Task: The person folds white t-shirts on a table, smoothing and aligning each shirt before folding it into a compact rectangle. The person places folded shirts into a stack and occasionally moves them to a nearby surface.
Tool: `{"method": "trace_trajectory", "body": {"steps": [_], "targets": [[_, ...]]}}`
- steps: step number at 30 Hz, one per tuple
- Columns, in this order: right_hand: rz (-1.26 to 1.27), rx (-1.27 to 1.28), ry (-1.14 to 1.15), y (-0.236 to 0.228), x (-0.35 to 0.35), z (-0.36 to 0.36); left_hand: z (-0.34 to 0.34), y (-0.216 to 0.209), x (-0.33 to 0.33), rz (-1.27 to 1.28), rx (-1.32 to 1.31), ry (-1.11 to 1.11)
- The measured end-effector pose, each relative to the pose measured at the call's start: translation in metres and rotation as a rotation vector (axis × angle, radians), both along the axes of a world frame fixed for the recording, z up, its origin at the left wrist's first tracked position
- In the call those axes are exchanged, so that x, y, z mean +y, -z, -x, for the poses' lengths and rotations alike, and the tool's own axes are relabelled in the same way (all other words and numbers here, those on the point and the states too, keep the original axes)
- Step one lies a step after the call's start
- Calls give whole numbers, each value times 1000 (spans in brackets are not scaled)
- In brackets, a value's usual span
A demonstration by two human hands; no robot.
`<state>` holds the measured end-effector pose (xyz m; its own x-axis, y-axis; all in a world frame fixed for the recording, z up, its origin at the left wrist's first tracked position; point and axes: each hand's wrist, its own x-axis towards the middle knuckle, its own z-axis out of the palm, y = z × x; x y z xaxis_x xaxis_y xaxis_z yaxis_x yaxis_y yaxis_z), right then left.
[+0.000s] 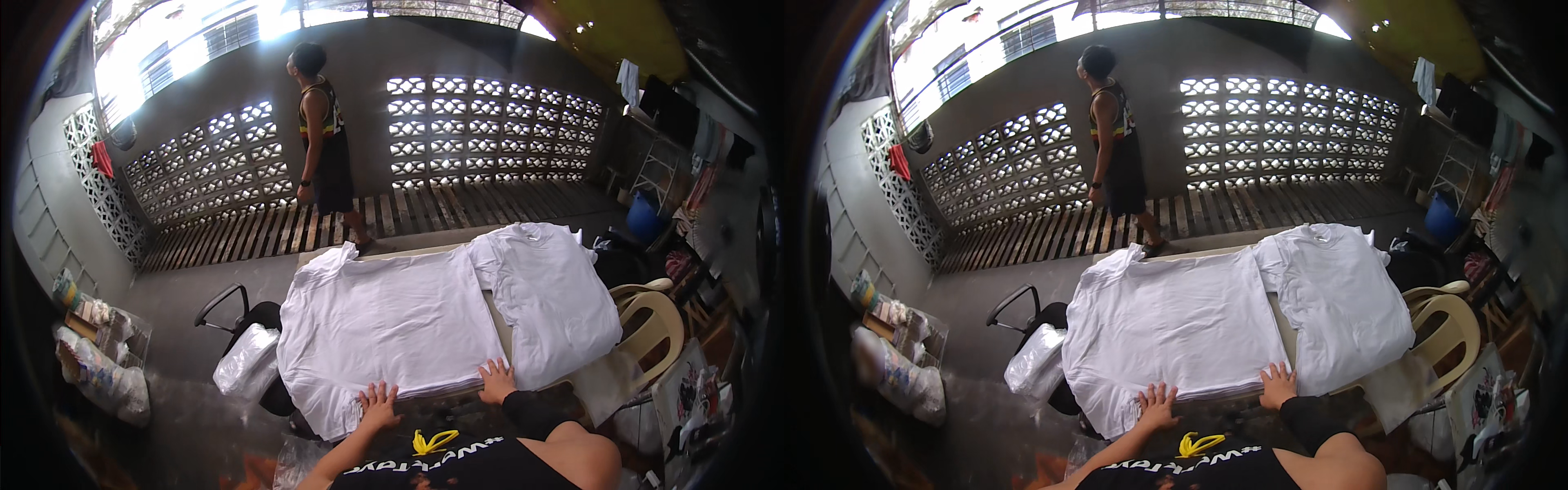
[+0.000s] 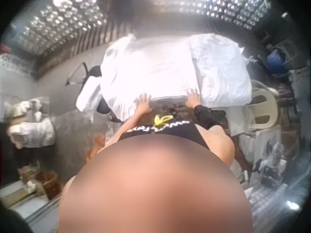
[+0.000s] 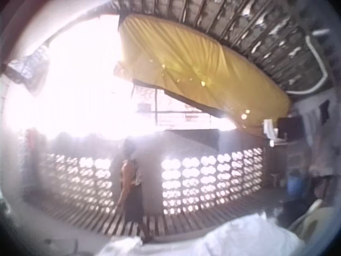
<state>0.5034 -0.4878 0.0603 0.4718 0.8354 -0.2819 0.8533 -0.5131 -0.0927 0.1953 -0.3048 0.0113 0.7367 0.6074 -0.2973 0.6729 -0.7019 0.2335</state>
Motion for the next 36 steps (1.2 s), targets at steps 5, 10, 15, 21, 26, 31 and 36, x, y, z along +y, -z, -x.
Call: {"method": "trace_trajectory", "body": {"steps": [5, 10, 15, 21, 26, 31, 36], "targets": [[-441, -50, -118, -5, -4, 28, -2, -10, -1, 18, 46, 1], [-200, 570, 157, 41, -76, 87, 2, -15, -11, -45, -41, -35], [101, 983, 325, 125, -174, 124, -13, -13, -14, -97, 6, -25], [46, 708, 621, 161, -264, 132, -51, -25, -63, -223, -234, 153], [-421, 1230, 356, 210, -330, 113, -103, 32, -136, 527, 146, 501], [-110, 995, 689, 251, -429, 89, -106, 104, -192, 650, 353, 202], [268, 535, -48, 322, -528, 65, -64, 110, -198, 639, 184, -78]]}}
